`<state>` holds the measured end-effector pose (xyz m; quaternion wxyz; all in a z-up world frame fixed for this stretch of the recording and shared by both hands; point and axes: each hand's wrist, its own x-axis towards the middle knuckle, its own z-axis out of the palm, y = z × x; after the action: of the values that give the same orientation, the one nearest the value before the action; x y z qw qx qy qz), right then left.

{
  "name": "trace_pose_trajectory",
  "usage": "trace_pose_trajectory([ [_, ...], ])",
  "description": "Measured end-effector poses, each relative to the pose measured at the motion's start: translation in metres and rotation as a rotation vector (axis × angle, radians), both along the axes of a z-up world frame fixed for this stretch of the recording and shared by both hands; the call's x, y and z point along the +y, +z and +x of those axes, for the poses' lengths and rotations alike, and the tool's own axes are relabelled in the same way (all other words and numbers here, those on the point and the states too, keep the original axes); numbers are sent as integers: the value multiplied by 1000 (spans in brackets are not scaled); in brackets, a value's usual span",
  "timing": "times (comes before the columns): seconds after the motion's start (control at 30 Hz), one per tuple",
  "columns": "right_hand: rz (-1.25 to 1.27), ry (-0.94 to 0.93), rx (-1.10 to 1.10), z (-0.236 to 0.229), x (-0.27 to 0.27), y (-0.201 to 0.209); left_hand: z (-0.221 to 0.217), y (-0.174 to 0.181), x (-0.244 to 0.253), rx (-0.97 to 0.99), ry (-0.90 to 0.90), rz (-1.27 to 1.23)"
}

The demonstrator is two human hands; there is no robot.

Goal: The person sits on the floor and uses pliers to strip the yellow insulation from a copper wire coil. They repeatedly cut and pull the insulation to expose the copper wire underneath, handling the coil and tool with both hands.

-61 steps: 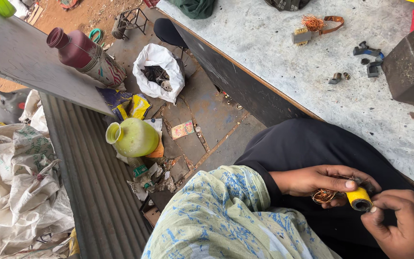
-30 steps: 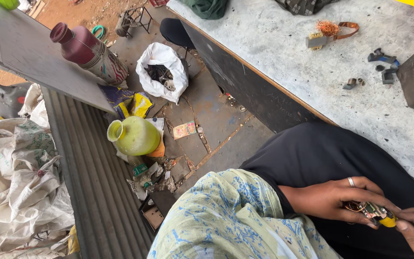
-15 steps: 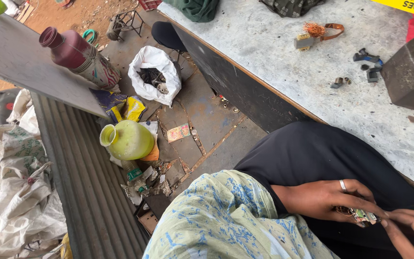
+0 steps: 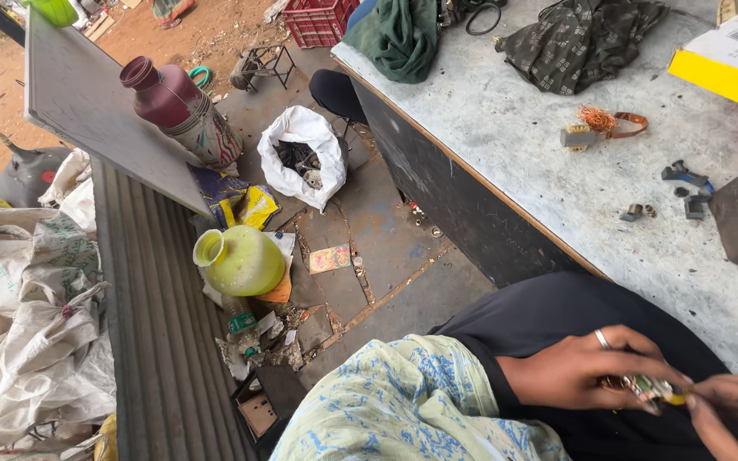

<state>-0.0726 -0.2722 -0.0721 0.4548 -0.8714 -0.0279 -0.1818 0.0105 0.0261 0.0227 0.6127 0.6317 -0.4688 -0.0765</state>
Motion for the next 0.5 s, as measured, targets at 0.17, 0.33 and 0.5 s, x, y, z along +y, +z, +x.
trace_pose_trajectory([
  [0.17, 211, -54, 115, 39, 8, 23, 15, 12, 0, 269, 65, -149],
  [0.33, 127, -110, 73, 60, -28, -28, 23, 31, 23, 556, 46, -344],
  [0.5, -51, -184, 204, 28, -40, -43, 36, 61, 68, 528, 304, -588],
])
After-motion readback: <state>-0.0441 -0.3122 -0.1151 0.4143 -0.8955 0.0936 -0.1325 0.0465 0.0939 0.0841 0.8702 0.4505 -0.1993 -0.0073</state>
